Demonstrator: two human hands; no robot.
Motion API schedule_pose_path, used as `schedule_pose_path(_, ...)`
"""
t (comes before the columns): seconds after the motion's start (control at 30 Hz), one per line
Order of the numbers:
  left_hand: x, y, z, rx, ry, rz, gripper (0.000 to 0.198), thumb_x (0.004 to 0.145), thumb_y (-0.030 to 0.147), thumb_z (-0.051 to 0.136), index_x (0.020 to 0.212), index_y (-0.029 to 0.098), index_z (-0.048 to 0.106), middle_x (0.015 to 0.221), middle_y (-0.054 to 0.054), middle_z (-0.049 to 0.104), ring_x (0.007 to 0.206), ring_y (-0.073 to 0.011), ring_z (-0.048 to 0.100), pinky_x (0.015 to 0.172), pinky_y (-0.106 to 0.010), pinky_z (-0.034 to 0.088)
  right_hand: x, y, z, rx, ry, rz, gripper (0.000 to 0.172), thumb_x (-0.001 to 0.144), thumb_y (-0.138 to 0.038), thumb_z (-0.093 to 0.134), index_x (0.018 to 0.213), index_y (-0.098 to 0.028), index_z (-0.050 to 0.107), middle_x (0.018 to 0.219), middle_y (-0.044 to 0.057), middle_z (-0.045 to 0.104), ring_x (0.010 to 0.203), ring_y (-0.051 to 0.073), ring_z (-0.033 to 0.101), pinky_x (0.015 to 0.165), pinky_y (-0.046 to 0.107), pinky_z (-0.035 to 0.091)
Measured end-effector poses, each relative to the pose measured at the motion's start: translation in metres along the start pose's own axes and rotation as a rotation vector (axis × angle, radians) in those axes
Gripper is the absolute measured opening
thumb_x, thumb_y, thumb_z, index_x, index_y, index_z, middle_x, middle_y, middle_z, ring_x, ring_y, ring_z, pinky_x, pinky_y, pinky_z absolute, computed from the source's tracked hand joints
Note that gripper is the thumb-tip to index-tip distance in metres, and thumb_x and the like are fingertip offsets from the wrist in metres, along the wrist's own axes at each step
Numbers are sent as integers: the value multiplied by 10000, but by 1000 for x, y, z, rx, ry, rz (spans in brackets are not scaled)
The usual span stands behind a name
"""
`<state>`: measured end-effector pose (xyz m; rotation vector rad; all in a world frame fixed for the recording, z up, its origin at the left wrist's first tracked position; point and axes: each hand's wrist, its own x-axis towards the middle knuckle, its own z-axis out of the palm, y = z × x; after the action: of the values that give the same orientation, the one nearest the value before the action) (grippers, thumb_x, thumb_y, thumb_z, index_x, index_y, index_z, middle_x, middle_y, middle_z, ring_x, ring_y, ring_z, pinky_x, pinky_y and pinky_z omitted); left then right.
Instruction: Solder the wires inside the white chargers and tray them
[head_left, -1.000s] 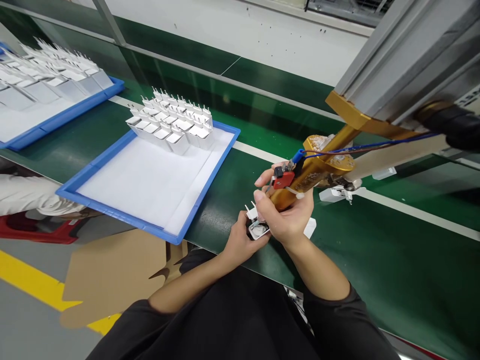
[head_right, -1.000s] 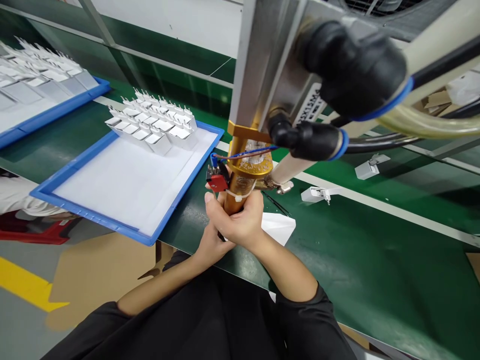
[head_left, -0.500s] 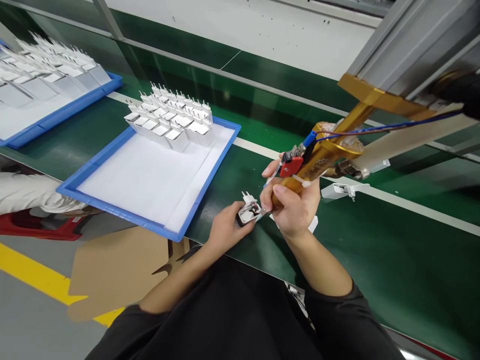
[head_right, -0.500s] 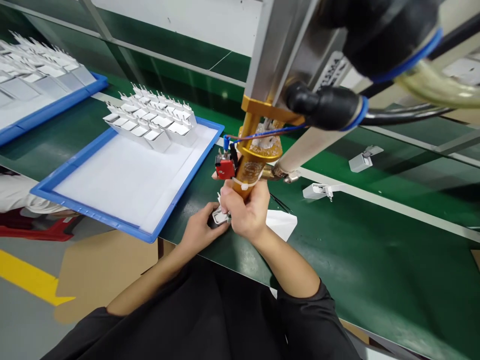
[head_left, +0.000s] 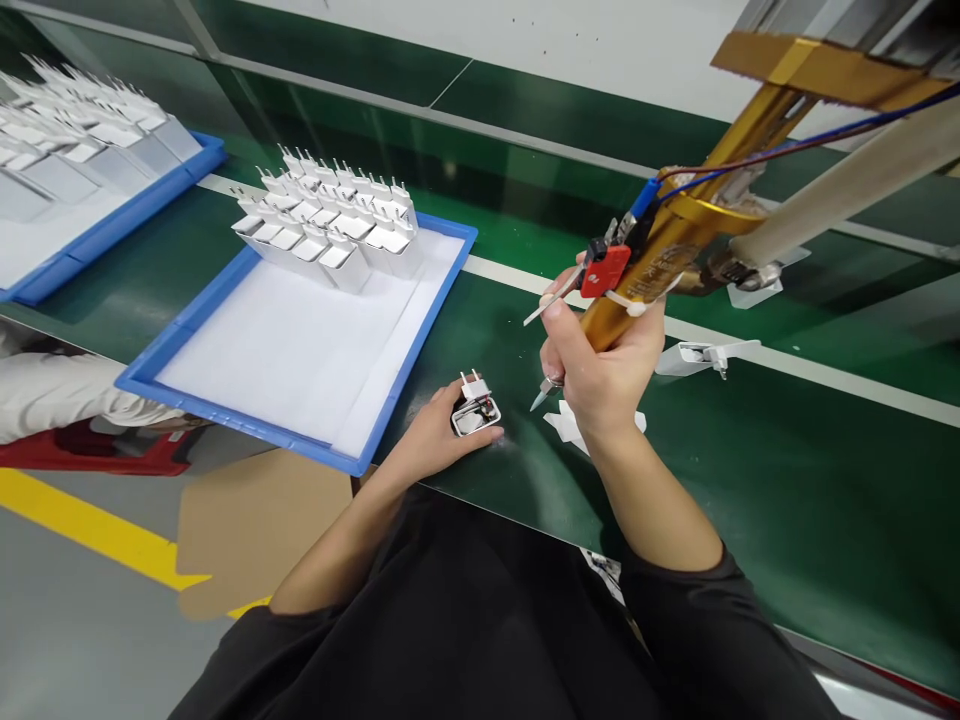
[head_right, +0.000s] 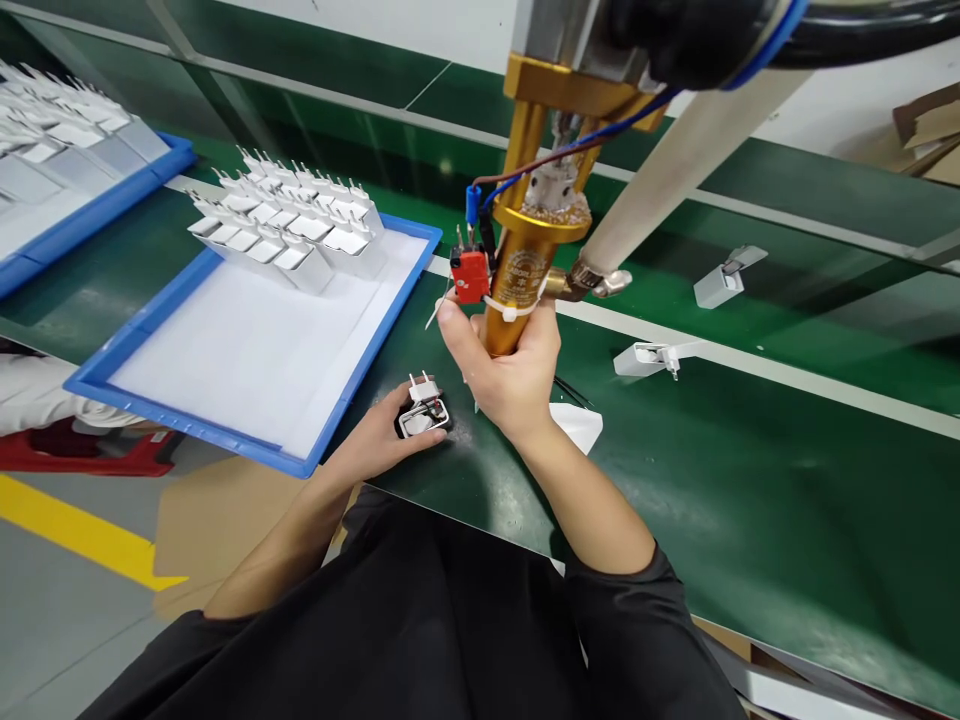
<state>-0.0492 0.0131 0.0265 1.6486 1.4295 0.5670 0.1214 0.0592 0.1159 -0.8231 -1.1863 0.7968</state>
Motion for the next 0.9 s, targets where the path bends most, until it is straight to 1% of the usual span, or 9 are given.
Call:
schedule_pose_path(0.07, 4, 6, 4, -77, 18, 20, 630, 830, 474, 629, 1377, 231, 435, 1201, -68, 669, 1093, -239, 644, 950, -363, 489, 1, 0, 0, -6, 10, 5, 359, 793, -379, 699, 990, -242, 432, 813, -44, 610, 364, -7, 368, 330, 193, 305)
schedule_pose_path(0.17, 8, 11, 11, -126, 116, 48, 474, 889, 365, 537, 1331, 218, 449, 1077, -29, 721, 1021, -188, 673, 905, -300, 494, 1, 0, 1, 15, 16, 8, 359, 786, -366, 702, 981, -235, 430, 857, -35, 612, 370, -12, 365, 330, 197, 302)
schedule_pose_path(0.3, 8, 13, 15, 7, 176, 106, 431, 859, 218, 498, 1289, 213, 489, 1006, -10, 723, 966, -175, 657, 885, -291, 482, 1, 1, 2, 45, 11, -6, 330, 797, -344, 694, 973, -235, 437, 873, -30, 602, 376, -11, 370, 327, 201, 288)
schedule_pose_path(0.4, 4, 13, 8, 221, 128, 230, 468, 851, 175, 486, 1318, 199, 504, 1110, -57, 695, 1070, -231, 580, 956, -370, 441, 1, 3, 1, 36, 12, -9, 311, 802, -332, 689, 963, -234, 441, 866, -31, 602, 382, -10, 376, 343, 203, 304)
schedule_pose_path(0.5, -3, 13, 0, 357, 23, 307, 570, 926, 254, 455, 1479, 187, 333, 1257, -99, 629, 1133, -271, 510, 991, -450, 400, 2, 5, -1, 7, 1, -1, 322, 805, -347, 684, 977, -238, 434, 839, -31, 607, 394, 0, 377, 360, 207, 314)
schedule_pose_path(0.57, -7, 12, -2, 373, 12, 327, 567, 976, 307, 403, 1513, 184, 266, 1255, -105, 624, 1131, -265, 503, 999, -453, 401, 2, 6, -3, -17, -11, -3, 328, 812, -370, 674, 984, -242, 426, 811, -33, 604, 402, 7, 378, 367, 205, 321)
schedule_pose_path(0.63, -8, 10, 1, 360, 60, 341, 493, 994, 336, 396, 1462, 184, 362, 1192, -100, 643, 1092, -238, 531, 983, -408, 429, 2, 6, -4, -34, -19, -8, 320, 820, -382, 665, 974, -242, 422, 807, -32, 602, 406, 10, 384, 371, 205, 331)
schedule_pose_path(0.73, -9, 7, 11, 316, 162, 319, 357, 962, 373, 499, 1265, 188, 539, 1109, -85, 662, 998, -199, 599, 907, -330, 477, 2, 7, -4, -15, -23, -13, 298, 826, -354, 661, 956, -239, 418, 853, -25, 612, 394, 1, 377, 356, 204, 313)
schedule_pose_path(0.9, -7, 3, 23, 248, 271, 278, 275, 918, 375, 587, 1123, 193, 559, 1066, -59, 692, 948, -187, 654, 861, -303, 493, 5, 8, -5, 29, -33, -27, 265, 819, -270, 663, 930, -234, 425, 901, -24, 617, 383, -9, 377, 349, 209, 293)
